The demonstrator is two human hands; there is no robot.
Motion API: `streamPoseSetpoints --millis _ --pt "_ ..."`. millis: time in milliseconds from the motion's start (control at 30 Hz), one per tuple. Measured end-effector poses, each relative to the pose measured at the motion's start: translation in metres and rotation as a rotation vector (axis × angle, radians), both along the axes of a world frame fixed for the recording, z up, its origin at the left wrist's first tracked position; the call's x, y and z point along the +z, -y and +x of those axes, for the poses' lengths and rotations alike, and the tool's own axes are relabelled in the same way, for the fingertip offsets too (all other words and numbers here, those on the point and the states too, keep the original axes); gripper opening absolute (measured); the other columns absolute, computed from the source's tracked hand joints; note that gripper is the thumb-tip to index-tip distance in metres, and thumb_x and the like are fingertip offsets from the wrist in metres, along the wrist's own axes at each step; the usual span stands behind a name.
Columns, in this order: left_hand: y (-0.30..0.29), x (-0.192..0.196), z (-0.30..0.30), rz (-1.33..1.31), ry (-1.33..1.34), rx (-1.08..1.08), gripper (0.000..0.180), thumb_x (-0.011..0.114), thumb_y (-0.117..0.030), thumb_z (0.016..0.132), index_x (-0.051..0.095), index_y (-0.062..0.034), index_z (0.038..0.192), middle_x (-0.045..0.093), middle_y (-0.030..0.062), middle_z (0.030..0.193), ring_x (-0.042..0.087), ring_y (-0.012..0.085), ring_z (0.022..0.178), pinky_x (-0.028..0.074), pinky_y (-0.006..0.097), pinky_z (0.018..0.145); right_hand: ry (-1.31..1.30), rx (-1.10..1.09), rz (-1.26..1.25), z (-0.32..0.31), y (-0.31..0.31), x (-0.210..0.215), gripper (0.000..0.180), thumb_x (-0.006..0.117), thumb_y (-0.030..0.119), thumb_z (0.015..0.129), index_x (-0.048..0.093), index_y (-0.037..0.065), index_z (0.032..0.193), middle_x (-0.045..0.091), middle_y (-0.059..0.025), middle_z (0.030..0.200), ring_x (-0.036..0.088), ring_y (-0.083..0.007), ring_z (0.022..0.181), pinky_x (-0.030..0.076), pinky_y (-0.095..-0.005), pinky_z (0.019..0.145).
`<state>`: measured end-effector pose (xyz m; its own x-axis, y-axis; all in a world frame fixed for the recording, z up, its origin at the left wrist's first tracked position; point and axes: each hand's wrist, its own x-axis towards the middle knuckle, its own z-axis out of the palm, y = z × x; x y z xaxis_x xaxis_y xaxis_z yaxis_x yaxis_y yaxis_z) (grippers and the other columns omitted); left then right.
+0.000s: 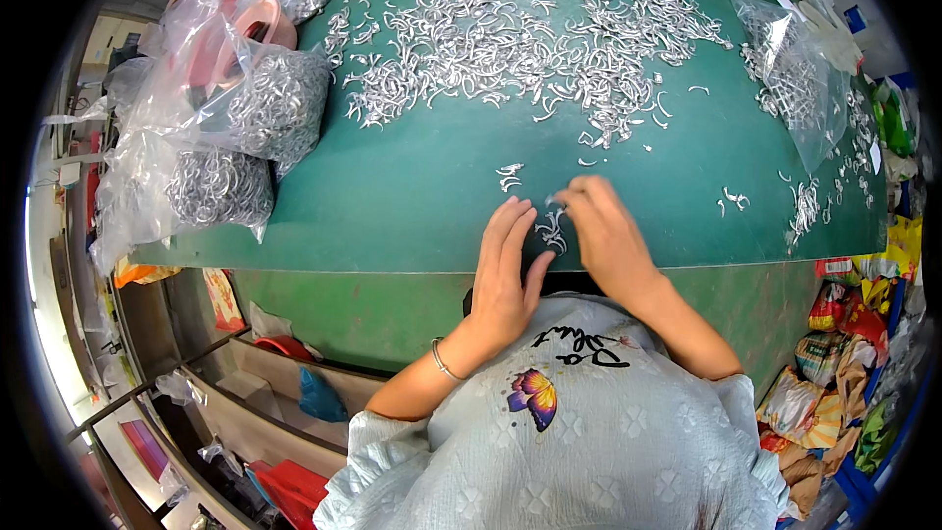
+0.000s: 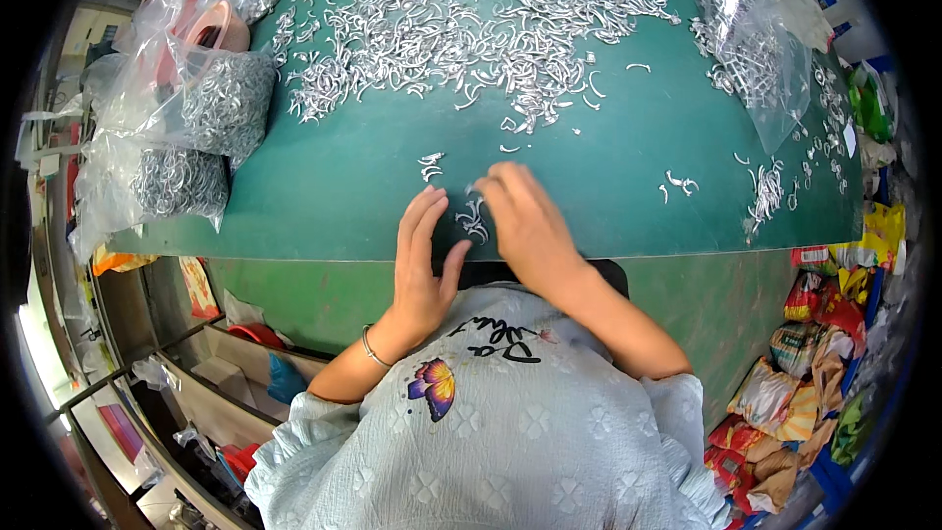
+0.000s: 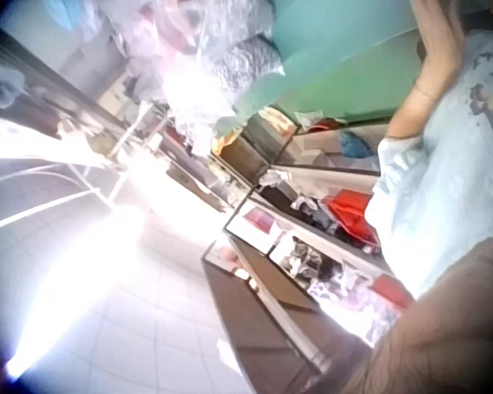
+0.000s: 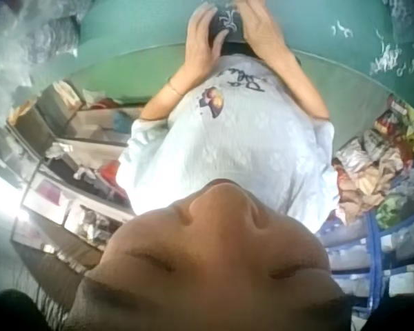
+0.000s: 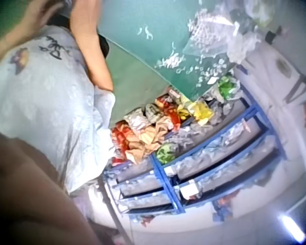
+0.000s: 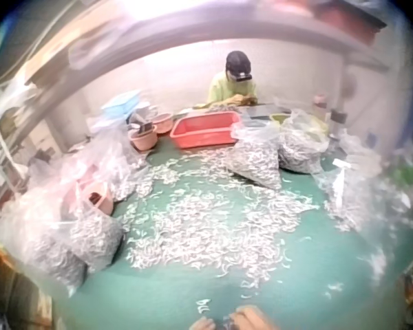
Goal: The person sorts through large quantities of small silver heart-shaped metal pieces on a green table by hand, picking up individual items and placing them into a separate pile or back into bags.
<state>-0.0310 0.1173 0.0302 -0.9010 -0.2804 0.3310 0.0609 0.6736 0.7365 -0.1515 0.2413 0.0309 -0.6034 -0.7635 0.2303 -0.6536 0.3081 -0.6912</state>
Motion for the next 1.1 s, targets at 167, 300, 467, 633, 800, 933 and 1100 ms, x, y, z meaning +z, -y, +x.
streamPoseSetpoints --millis 167,300,467,633,800,933,1100 --pt "-0.009 0.005 -0.014 -0.088 0.12 -0.127 0.074 0.077 -0.008 0.076 0.04 0.0019 0.138 0.041 0.0229 0.143 0.036 0.0458 0.135 0.03 0.056 0.112 0.197 -0.115 -0.085 -0.018 -0.017 0.016 0.023 0.051 -0.011 0.085 0.062 -0.002 0.103 0.059 -0.0197 0.102 0.061 -0.038 0.093 0.05 -0.0401 0.082" --pt "-0.01 -0.009 -0.029 -0.144 0.049 -0.174 0.041 0.071 -0.001 0.079 0.059 0.001 0.118 0.052 0.019 0.127 0.048 0.0397 0.126 0.04 0.053 0.105 -0.026 -0.178 -0.106 -0.035 -0.004 0.01 0.017 0.063 -0.004 0.083 0.062 -0.001 0.1 0.058 -0.0153 0.099 0.06 -0.034 0.09 0.05 -0.0398 0.076" --pt "0.014 -0.017 -0.008 -0.062 -0.005 -0.076 0.023 0.066 0.009 0.079 0.064 0.0021 0.101 0.058 0.0165 0.112 0.058 0.0357 0.113 0.049 0.044 0.093 -0.275 -0.125 0.008 -0.035 0.001 -0.005 0.015 0.067 0.002 0.081 0.06 0.001 0.094 0.055 -0.0116 0.092 0.057 -0.0314 0.088 0.049 -0.0413 0.074" --pt "0.057 -0.012 0.017 -0.112 0.01 0.164 0.02 0.061 0.012 0.082 0.062 0.0008 0.098 0.057 0.0163 0.11 0.058 0.0358 0.111 0.049 0.041 0.091 -0.176 -0.011 0.013 -0.017 0.015 0.002 0.017 0.068 0.002 0.08 0.059 0.001 0.095 0.053 -0.0117 0.097 0.056 -0.0307 0.09 0.049 -0.0401 0.074" --pt "0.103 -0.013 0.018 -0.188 0.064 0.351 0.015 0.058 0.009 0.086 0.058 0.0016 0.099 0.053 0.0181 0.108 0.054 0.0384 0.113 0.045 0.045 0.095 -0.266 -0.001 -0.013 -0.013 0.049 0.017 0.026 0.071 0.008 0.079 0.058 0.002 0.102 0.055 -0.0113 0.114 0.056 -0.0317 0.102 0.048 -0.0416 0.083" --pt "0.118 -0.011 0.016 -0.229 0.065 0.383 0.016 0.058 0.008 0.086 0.058 0.0014 0.101 0.053 0.0187 0.11 0.052 0.0388 0.115 0.043 0.045 0.096 -0.284 0.206 -0.036 -0.013 0.055 -0.005 0.024 0.068 0.008 0.081 0.06 0.001 0.102 0.056 -0.0127 0.119 0.054 -0.0332 0.113 0.046 -0.0429 0.093" --pt "0.122 -0.012 0.024 -0.292 0.099 0.431 0.024 0.06 0.005 0.086 0.06 -0.0001 0.109 0.053 0.0194 0.12 0.05 0.0399 0.119 0.038 0.049 0.105 -0.047 0.257 -0.059 -0.024 -0.006 -0.006 0.017 0.064 0.0 0.08 0.06 -0.001 0.097 0.058 -0.0155 0.115 0.055 -0.035 0.114 0.048 -0.0423 0.093"
